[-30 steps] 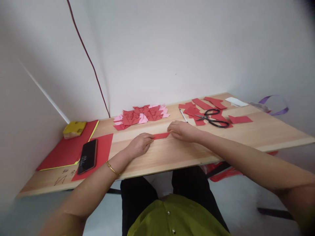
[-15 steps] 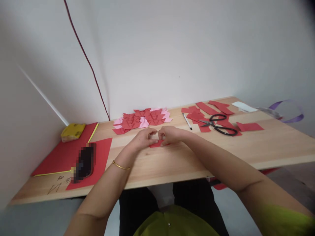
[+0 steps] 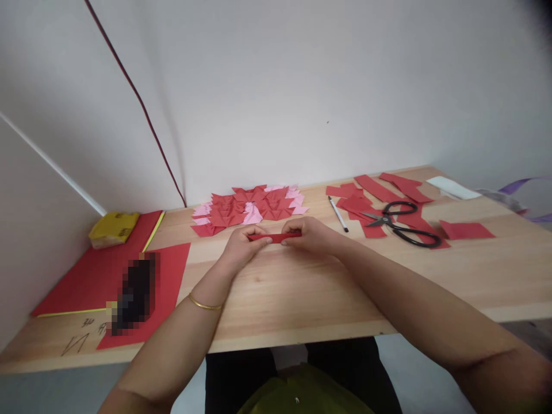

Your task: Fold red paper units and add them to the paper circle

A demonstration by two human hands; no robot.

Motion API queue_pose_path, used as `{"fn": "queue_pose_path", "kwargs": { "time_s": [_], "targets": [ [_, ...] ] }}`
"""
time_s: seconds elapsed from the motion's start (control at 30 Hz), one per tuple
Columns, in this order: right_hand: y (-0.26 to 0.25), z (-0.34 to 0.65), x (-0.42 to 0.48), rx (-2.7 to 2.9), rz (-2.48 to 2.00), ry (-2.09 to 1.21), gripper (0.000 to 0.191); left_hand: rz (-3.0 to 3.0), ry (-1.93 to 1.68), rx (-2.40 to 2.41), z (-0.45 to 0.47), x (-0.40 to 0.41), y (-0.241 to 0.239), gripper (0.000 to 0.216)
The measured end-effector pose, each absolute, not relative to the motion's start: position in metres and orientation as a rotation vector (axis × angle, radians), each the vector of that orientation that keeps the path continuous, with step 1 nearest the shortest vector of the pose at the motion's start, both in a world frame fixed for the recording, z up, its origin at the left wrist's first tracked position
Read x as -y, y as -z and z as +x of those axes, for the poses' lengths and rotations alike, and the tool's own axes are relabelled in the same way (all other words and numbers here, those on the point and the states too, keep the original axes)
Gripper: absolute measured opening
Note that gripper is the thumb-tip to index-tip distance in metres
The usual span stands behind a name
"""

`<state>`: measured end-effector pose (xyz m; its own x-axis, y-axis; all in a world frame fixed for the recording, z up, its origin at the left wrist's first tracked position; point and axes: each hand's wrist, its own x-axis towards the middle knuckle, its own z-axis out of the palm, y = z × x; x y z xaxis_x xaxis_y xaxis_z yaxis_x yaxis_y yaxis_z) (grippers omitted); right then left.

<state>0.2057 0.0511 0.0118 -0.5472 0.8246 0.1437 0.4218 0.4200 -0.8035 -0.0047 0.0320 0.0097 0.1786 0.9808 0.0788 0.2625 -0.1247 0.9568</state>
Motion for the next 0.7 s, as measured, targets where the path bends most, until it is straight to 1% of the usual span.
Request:
{"fn": "queue_pose_path", "kwargs": {
  "time_s": [0.1, 0.2, 0.27, 0.47, 0.7],
  "targets": [
    [-0.013, 0.203, -0.050, 2.019, -1.042, -1.118, 0.020, 1.187, -1.191, -1.029, -0.003, -0.033, -0.007, 0.022],
    [-0.013, 0.200, -0.048, 1.869, -1.027, -1.225, 0.025, 0.990, -1.185, -0.811, 0.003, -0.029, -0.006, 0.029],
    [-0.013, 0.198, -0.046, 1.850, -0.975, -1.266, 0.026, 0.996, -1.143, -0.794, 0.008, -0.026, -0.005, 0.026],
    [-0.013, 0.193, -0.043, 1.810, -0.888, -1.317, 0.027, 1.097, -1.193, -0.910, 0.011, -0.024, 0.002, 0.017],
    [-0.015, 0.192, -0.041, 1.803, -0.973, -1.272, 0.028, 1.044, -1.140, -0.908, 0.012, -0.021, 0.001, 0.021]
  ]
}}
